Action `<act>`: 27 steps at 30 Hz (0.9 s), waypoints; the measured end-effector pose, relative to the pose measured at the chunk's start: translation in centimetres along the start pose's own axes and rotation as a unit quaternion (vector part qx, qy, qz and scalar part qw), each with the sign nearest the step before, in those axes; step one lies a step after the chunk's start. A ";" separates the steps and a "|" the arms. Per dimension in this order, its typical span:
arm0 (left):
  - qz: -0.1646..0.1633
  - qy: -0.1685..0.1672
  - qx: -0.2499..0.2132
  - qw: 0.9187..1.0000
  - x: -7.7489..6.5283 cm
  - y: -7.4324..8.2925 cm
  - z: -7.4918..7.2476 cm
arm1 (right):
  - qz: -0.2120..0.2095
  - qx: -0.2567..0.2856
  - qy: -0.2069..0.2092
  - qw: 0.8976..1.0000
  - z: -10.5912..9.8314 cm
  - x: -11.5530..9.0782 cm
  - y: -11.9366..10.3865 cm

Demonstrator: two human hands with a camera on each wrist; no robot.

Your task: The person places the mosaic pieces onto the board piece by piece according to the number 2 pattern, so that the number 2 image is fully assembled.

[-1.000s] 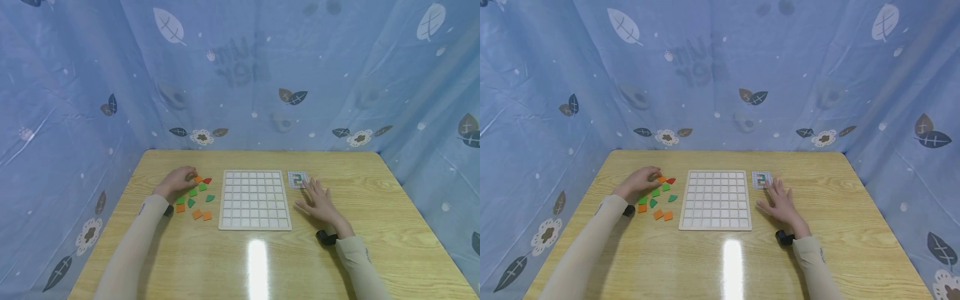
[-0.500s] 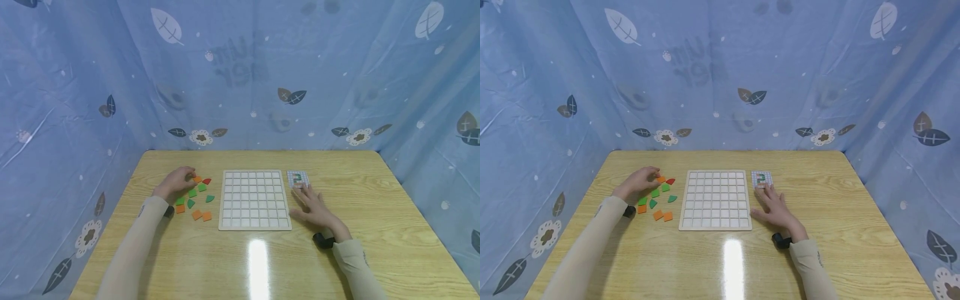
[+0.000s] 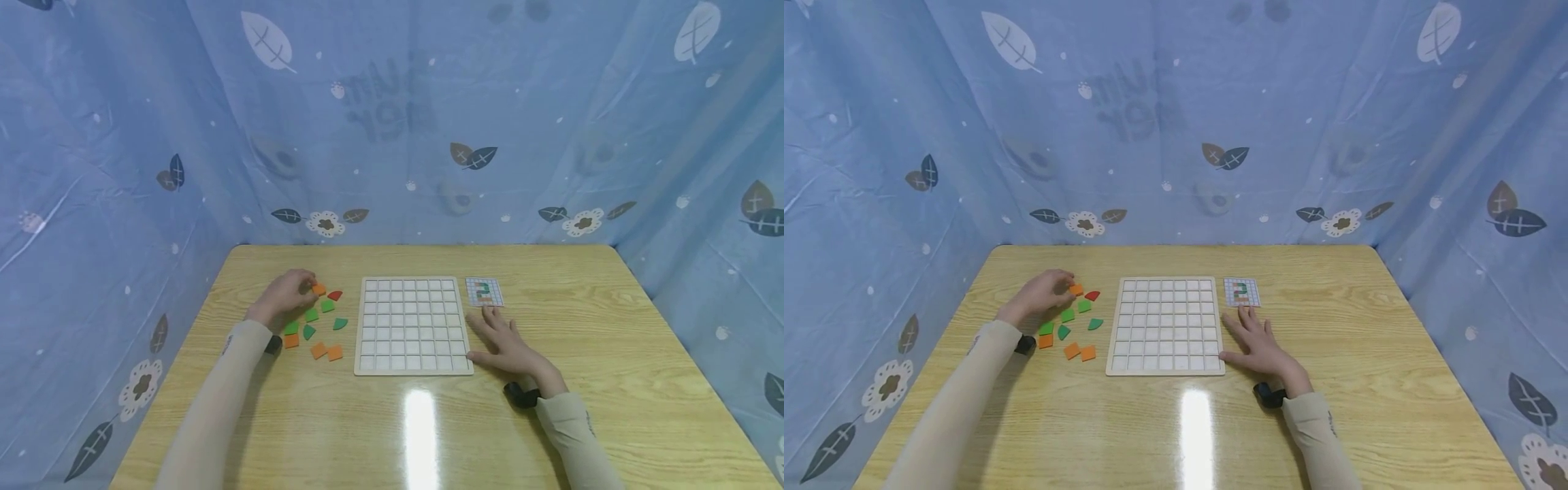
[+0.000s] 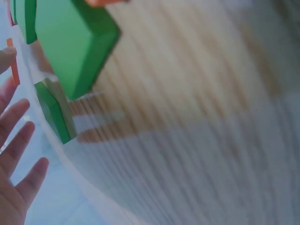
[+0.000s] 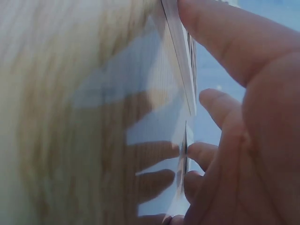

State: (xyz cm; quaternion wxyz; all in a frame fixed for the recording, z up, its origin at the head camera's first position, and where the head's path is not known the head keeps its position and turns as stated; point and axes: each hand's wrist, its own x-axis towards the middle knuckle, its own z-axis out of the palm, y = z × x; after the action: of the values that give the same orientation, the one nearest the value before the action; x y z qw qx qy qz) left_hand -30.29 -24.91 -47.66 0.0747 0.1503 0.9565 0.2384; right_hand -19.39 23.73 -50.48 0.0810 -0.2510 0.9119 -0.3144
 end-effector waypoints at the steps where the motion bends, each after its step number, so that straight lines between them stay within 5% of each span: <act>1: 0.001 0.001 -0.003 1.000 0.0 0.0 0.0 | 0.000 -0.002 -0.004 1.000 0.0 0.0 0.0; 11: 0.017 0.002 -0.005 1.000 0.8 0.1 0.2 | 0.012 -0.003 -0.032 0.999 -0.2 0.2 -0.3; 20: 0.054 0.005 -0.019 0.998 1.0 1.8 0.1 | 0.009 0.007 -0.045 0.999 -0.4 0.2 -0.5; 27: 0.037 -0.010 -0.030 0.999 1.2 3.1 0.4 | 0.008 0.002 -0.048 0.999 -0.3 0.2 -0.5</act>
State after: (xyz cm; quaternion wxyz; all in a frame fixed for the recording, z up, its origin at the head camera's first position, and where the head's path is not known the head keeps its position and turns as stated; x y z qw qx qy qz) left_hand -30.59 -21.75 -46.67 0.0800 0.1854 0.9419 0.2683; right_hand -19.43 23.50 -49.92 0.1274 -0.2580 0.9085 -0.3030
